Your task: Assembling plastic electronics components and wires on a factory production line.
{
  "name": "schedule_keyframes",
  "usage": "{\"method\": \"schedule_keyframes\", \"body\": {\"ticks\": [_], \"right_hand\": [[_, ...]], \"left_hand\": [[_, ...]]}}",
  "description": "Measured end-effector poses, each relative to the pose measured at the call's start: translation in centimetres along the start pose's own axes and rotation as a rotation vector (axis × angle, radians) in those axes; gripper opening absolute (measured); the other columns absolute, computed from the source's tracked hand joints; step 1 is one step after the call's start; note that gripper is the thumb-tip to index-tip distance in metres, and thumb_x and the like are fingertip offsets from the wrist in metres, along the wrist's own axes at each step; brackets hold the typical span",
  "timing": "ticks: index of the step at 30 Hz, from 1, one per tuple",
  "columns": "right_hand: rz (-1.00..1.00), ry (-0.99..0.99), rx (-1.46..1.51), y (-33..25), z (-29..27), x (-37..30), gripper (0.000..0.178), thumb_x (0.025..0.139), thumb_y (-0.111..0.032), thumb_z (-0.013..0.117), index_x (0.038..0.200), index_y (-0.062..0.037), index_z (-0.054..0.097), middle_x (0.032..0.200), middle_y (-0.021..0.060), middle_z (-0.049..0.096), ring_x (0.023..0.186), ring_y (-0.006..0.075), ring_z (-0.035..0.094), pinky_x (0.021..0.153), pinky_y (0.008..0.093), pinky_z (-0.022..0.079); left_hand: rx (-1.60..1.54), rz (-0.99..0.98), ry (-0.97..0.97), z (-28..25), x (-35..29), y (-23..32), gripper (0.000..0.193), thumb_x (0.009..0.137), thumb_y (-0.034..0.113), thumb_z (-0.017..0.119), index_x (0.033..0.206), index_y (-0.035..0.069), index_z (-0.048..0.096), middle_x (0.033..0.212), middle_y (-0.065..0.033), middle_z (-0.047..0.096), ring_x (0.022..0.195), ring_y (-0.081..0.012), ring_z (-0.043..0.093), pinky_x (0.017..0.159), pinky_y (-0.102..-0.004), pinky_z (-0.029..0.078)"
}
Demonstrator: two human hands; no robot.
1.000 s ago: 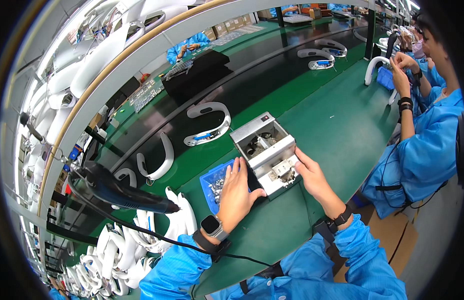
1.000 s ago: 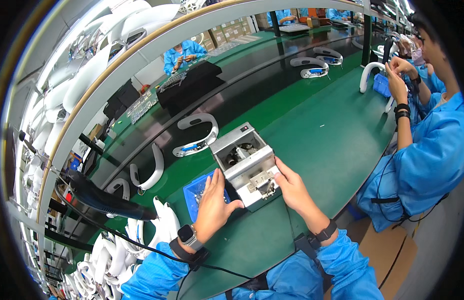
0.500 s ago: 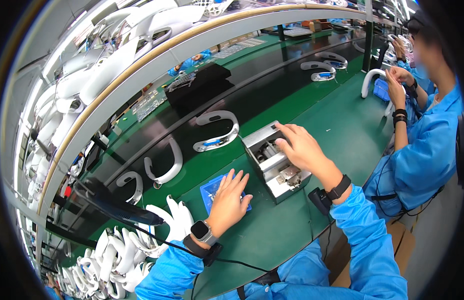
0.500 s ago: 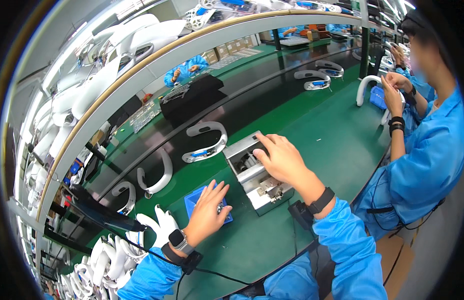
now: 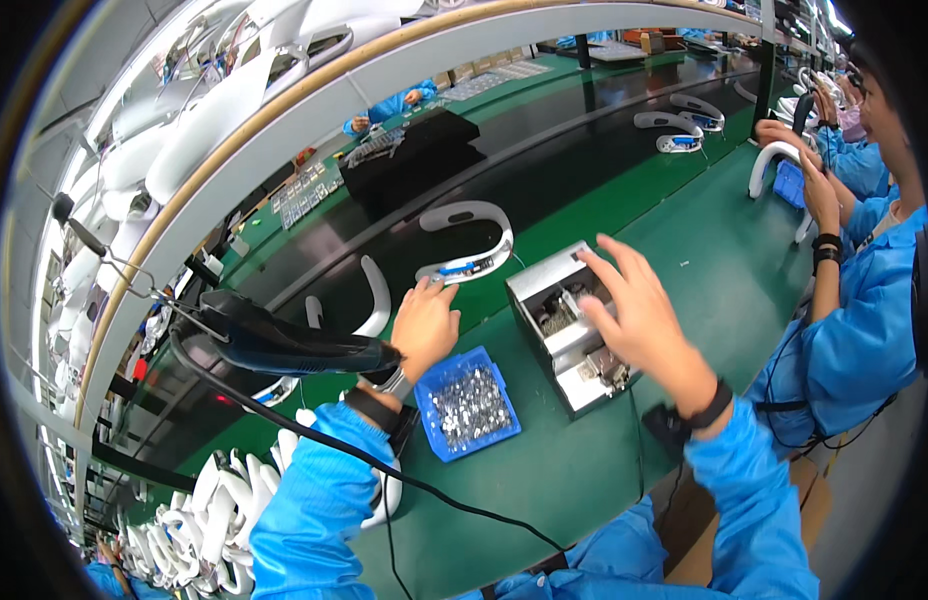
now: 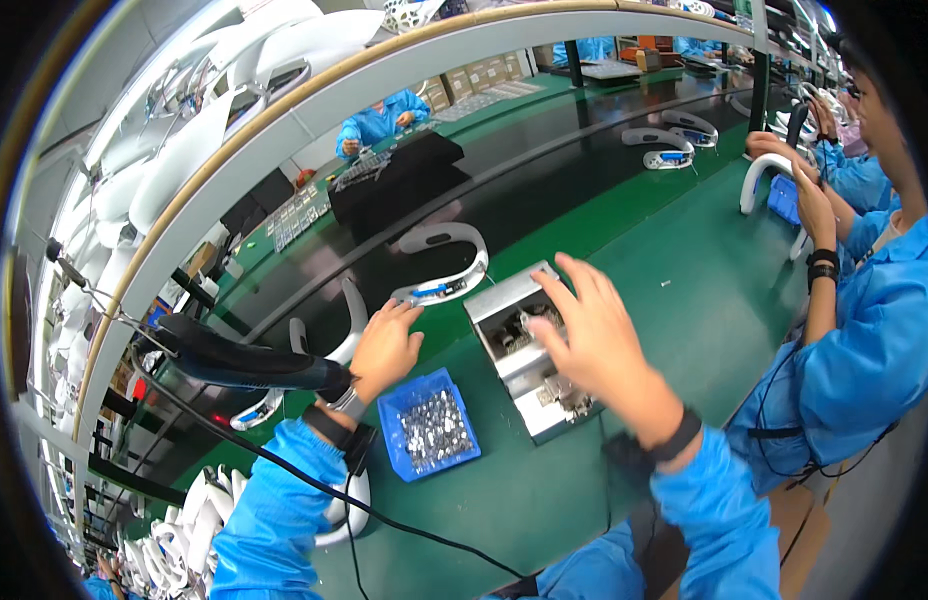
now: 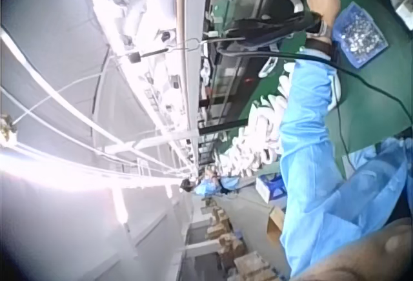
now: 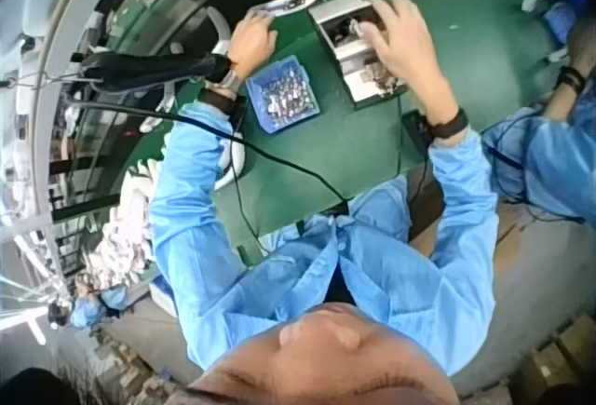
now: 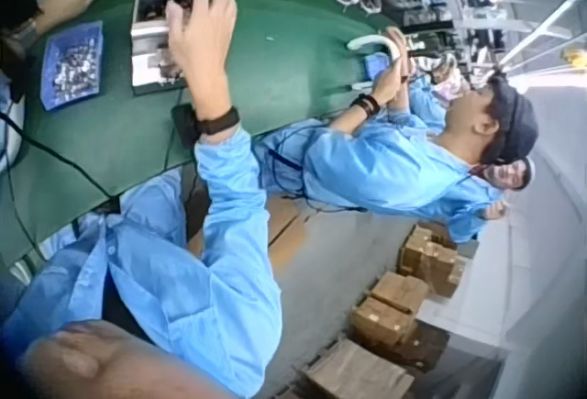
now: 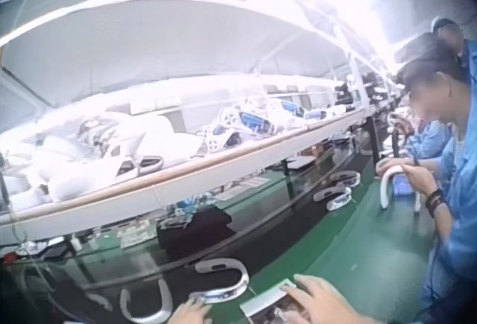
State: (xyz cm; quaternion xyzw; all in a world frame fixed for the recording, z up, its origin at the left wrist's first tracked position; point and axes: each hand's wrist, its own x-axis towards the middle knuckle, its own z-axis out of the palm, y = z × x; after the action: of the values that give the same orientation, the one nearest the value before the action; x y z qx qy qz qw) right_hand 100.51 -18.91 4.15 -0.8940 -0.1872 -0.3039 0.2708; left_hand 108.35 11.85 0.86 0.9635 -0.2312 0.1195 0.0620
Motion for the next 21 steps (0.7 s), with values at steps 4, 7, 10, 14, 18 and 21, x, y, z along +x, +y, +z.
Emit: {"method": "schedule_keyframes", "body": {"ticks": [4, 7, 10, 14, 18, 21], "right_hand": [[0.054, 0.365, 0.383, -3.0, -0.2, -6.3, 0.015, 0.077, 0.006, 0.059, 0.088, -0.0008, 0.066, 0.080, 0.0127, 0.067, 0.074, 0.0255, 0.064, 0.063, 0.0335, 0.049], [0.116, 0.385, 0.586, -4.6, 1.9, -11.2, 0.019, 0.075, 0.001, 0.053, 0.077, -0.0058, 0.070, 0.051, 0.0023, 0.050, 0.040, 0.0175, 0.048, 0.041, 0.0294, 0.036], [0.109, 0.169, 0.697, -5.6, 3.5, -13.8, 0.019, 0.069, -0.001, 0.057, 0.077, -0.0078, 0.073, 0.050, 0.0024, 0.048, 0.041, 0.0176, 0.047, 0.042, 0.0287, 0.038], [-0.180, 0.042, 0.673, -6.1, 3.5, -11.7, 0.021, 0.063, 0.002, 0.058, 0.074, -0.0114, 0.070, 0.051, 0.0005, 0.043, 0.039, 0.0174, 0.043, 0.039, 0.0290, 0.037], [-0.120, -0.011, 0.668, -4.5, 4.9, -11.5, 0.017, 0.062, -0.001, 0.061, 0.073, -0.0115, 0.069, 0.052, -0.0002, 0.044, 0.040, 0.0169, 0.045, 0.039, 0.0291, 0.039], [-0.175, -0.063, 0.649, -4.5, 4.9, -11.4, 0.016, 0.064, -0.002, 0.061, 0.073, -0.0120, 0.069, 0.054, -0.0006, 0.047, 0.042, 0.0168, 0.048, 0.040, 0.0288, 0.041]], "left_hand": [[-0.057, -0.072, -0.054, 3.3, 6.5, -1.6, 0.044, 0.084, 0.017, 0.063, 0.122, -0.004, 0.062, 0.123, -0.0234, 0.063, 0.122, -0.0386, 0.056, 0.106, -0.0421, 0.044], [-0.189, -0.141, -0.072, 6.0, 11.6, -0.1, 0.046, 0.083, 0.023, 0.063, 0.123, -0.001, 0.064, 0.114, -0.0266, 0.066, 0.112, -0.0395, 0.062, 0.100, -0.0440, 0.048], [-0.321, -0.166, -0.035, 9.1, 16.1, 0.9, 0.047, 0.084, 0.030, 0.064, 0.120, 0.001, 0.067, 0.106, -0.0279, 0.068, 0.102, -0.0421, 0.066, 0.094, -0.0459, 0.050], [-0.388, -0.202, -0.156, 11.2, 19.7, 2.2, 0.047, 0.086, 0.038, 0.064, 0.111, -0.001, 0.069, 0.101, -0.0262, 0.069, 0.098, -0.0412, 0.067, 0.088, -0.0460, 0.052], [-0.191, -0.291, -0.286, 10.2, 21.3, 6.1, 0.052, 0.085, 0.049, 0.067, 0.104, 0.001, 0.071, 0.100, -0.0223, 0.071, 0.094, -0.0388, 0.069, 0.084, -0.0473, 0.053], [-0.133, -0.256, -0.284, 10.5, 20.7, 5.9, 0.052, 0.082, 0.051, 0.071, 0.099, 0.002, 0.073, 0.099, -0.0216, 0.072, 0.093, -0.0385, 0.069, 0.082, -0.0467, 0.054]]}}
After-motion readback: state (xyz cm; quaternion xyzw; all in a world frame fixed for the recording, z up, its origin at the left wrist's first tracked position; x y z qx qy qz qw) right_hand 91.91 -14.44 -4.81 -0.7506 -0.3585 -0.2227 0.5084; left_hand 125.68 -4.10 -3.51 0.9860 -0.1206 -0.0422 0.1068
